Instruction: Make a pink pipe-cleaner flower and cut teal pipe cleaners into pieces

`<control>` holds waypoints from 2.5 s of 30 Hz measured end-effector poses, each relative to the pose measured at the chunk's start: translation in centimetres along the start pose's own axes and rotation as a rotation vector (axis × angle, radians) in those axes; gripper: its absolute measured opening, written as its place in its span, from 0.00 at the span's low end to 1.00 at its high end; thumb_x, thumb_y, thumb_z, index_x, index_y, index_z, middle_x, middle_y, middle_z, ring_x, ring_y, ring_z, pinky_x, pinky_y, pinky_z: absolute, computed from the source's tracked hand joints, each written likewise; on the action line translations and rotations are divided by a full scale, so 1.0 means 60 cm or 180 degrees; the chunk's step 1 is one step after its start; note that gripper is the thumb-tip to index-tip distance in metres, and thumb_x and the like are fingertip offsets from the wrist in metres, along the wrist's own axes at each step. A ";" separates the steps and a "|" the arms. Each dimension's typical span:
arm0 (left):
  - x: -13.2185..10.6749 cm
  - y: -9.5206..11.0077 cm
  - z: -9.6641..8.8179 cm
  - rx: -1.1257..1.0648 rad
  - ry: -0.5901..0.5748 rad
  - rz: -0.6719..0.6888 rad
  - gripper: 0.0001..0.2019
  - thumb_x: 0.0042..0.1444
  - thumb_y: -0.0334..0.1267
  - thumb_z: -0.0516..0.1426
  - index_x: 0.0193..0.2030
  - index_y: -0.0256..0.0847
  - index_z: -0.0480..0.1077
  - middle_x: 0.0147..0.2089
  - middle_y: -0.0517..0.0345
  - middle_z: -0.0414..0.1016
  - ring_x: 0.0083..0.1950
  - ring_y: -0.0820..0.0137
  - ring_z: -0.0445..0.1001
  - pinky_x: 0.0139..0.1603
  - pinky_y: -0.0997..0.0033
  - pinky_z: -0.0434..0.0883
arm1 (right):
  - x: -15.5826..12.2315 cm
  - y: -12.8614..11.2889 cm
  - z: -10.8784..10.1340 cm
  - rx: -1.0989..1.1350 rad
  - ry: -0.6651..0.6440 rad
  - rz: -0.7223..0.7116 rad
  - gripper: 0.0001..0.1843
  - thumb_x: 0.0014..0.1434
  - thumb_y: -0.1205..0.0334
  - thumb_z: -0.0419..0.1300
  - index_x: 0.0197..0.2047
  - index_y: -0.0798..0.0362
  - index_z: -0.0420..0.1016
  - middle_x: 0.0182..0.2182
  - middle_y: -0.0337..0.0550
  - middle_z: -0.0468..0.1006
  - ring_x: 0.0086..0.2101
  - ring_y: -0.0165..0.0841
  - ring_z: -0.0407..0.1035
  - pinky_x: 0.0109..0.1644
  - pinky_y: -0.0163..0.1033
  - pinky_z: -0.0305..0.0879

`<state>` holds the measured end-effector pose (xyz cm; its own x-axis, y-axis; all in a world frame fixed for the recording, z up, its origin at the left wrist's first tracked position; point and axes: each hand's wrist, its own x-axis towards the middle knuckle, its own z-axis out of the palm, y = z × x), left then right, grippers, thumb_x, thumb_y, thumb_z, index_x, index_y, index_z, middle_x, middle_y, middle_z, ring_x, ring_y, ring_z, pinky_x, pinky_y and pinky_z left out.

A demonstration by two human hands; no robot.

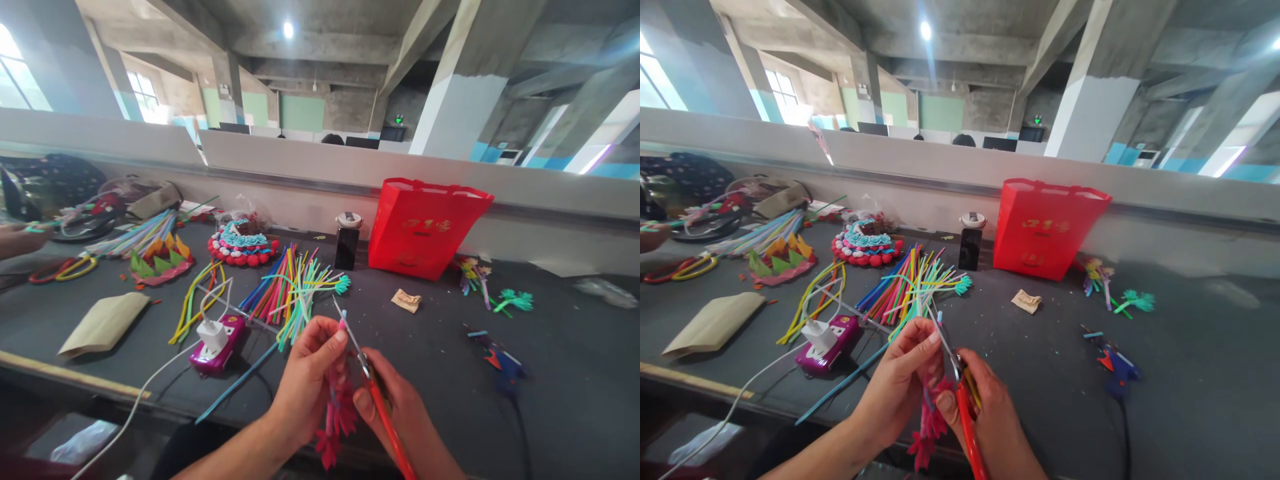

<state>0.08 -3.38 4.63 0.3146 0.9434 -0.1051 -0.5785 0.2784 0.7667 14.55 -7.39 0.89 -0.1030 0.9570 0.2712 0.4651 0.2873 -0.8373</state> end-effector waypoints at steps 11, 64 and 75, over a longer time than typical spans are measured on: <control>0.003 -0.002 0.000 -0.0147 -0.0116 -0.0091 0.12 0.54 0.41 0.64 0.34 0.40 0.65 0.21 0.68 0.60 0.20 0.80 0.57 0.21 0.79 0.57 | -0.003 0.007 0.000 -0.0255 0.0185 -0.0003 0.21 0.60 0.53 0.57 0.54 0.54 0.69 0.40 0.46 0.80 0.37 0.35 0.76 0.40 0.33 0.71; -0.001 -0.003 0.001 0.0094 -0.0094 -0.0209 0.13 0.54 0.42 0.64 0.31 0.39 0.64 0.20 0.68 0.60 0.19 0.81 0.53 0.19 0.79 0.51 | 0.000 -0.005 -0.003 0.0240 -0.0092 0.0050 0.32 0.61 0.30 0.44 0.44 0.51 0.70 0.29 0.38 0.71 0.28 0.31 0.66 0.32 0.31 0.66; 0.000 -0.006 -0.002 0.0065 -0.0163 -0.0239 0.12 0.55 0.41 0.63 0.31 0.40 0.64 0.18 0.69 0.57 0.19 0.81 0.50 0.19 0.79 0.51 | -0.001 0.006 -0.003 0.0164 -0.0001 -0.0046 0.33 0.62 0.31 0.45 0.47 0.51 0.74 0.29 0.40 0.74 0.29 0.33 0.69 0.33 0.32 0.67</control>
<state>0.22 -3.43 4.27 0.3950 0.9094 -0.1306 -0.5365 0.3437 0.7707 14.85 -7.36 0.66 -0.1097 0.9528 0.2832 0.4177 0.3027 -0.8567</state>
